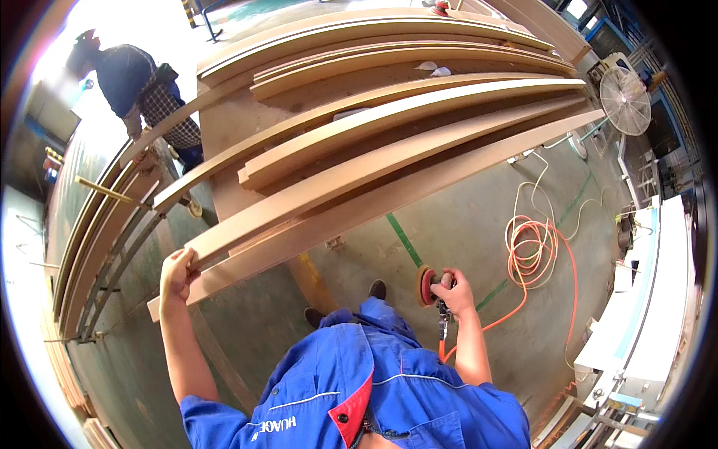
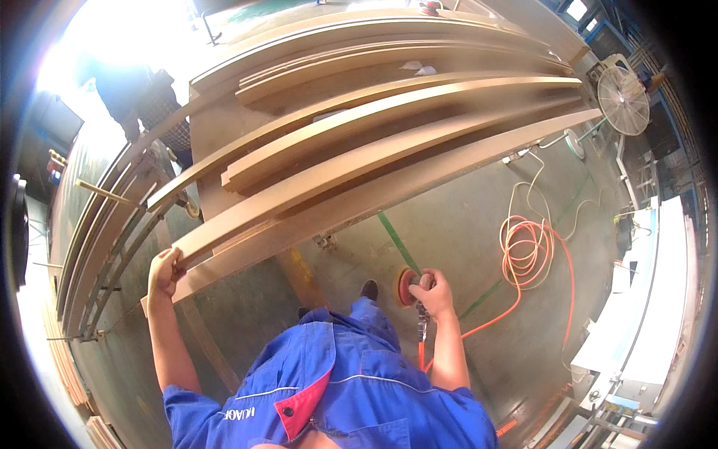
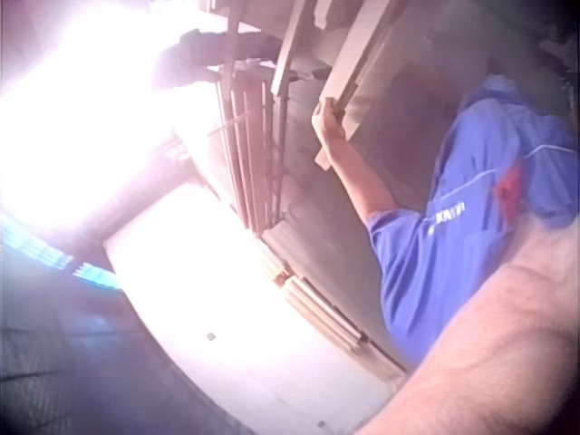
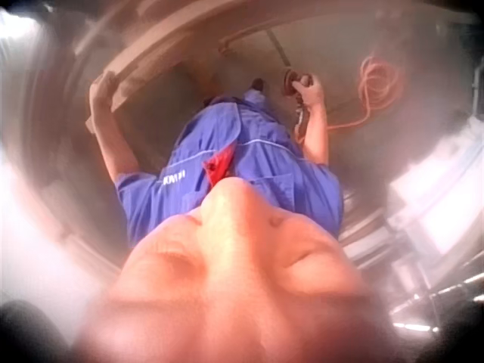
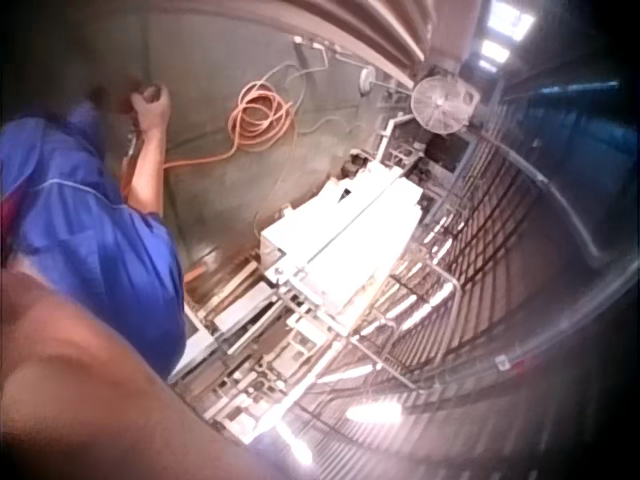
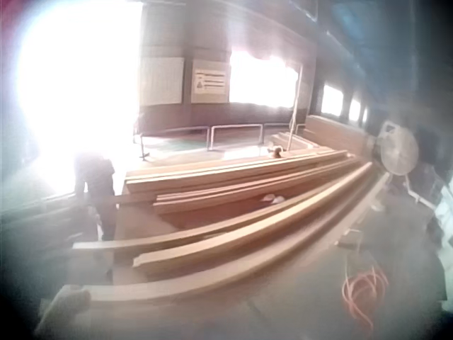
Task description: The person sands curved wooden planks using a handheld orbital sander. They then apply glue to the edges of the planks and use a pneumatic nail gun to fasten them together, forming a curved wooden structure. The person continues to sand the assembled sections to smooth the surface.
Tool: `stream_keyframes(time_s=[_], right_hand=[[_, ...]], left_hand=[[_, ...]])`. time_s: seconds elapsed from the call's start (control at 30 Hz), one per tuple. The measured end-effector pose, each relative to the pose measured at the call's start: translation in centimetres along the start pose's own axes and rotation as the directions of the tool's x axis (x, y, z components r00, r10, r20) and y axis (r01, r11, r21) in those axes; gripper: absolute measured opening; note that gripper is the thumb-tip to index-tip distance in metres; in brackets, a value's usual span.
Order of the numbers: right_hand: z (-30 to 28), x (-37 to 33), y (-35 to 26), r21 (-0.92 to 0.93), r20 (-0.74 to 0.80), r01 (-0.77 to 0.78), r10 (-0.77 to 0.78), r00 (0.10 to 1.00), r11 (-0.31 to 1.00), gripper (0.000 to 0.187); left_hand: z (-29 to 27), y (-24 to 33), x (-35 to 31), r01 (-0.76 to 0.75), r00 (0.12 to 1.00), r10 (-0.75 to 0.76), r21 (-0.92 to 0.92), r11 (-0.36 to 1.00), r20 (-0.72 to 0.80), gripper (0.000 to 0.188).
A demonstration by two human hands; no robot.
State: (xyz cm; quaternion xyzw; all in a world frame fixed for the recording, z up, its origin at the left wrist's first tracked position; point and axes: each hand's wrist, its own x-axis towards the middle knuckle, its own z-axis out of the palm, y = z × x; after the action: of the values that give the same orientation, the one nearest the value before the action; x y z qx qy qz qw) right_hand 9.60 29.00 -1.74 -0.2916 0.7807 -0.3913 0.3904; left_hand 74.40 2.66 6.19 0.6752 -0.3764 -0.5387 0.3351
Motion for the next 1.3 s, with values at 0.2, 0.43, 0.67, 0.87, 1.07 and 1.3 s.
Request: stream_keyframes(time_s=[0.2,0.43,0.67,0.87,1.07,1.3], right_hand=[[0.6,0.3,-2.3,-0.123,0.066,0.094,-0.087,0.994,0.988,0.068],[1.5,5.0,-14.7,-0.355,0.073,0.494,-0.503,0.861,0.794,0.062],[4.7,12.0,-23.7,-0.761,0.196,0.448,-0.492,0.849,0.470,0.051],[11.8,7.8,-26.3,-0.798,0.334,0.490,-0.420,0.844,0.350,0.054],[20.0,2.8,-26.6,-0.726,0.463,0.626,-0.470,0.752,0.285,0.051],[25.1,-0.8,-27.4,-0.682,0.526,0.701,-0.528,0.667,0.206,0.048]], left_hand=[[2.2,-1.0,2.0,-0.297,0.891,0.407,0.419,0.858,-0.202,0.076],[3.3,-0.8,-7.5,-0.237,0.934,0.333,0.923,0.304,0.130,0.127],[0.5,-6.0,-5.6,-0.314,0.787,0.593,0.937,0.151,0.168,0.082],[0.7,-6.0,-5.3,-0.303,0.808,0.561,0.944,0.132,0.181,0.069],[0.4,-6.1,-5.6,-0.303,0.778,0.604,0.946,0.117,0.175,0.060],[-0.2,-5.2,-5.2,-0.325,0.787,0.585,0.937,0.124,0.196,0.089]])
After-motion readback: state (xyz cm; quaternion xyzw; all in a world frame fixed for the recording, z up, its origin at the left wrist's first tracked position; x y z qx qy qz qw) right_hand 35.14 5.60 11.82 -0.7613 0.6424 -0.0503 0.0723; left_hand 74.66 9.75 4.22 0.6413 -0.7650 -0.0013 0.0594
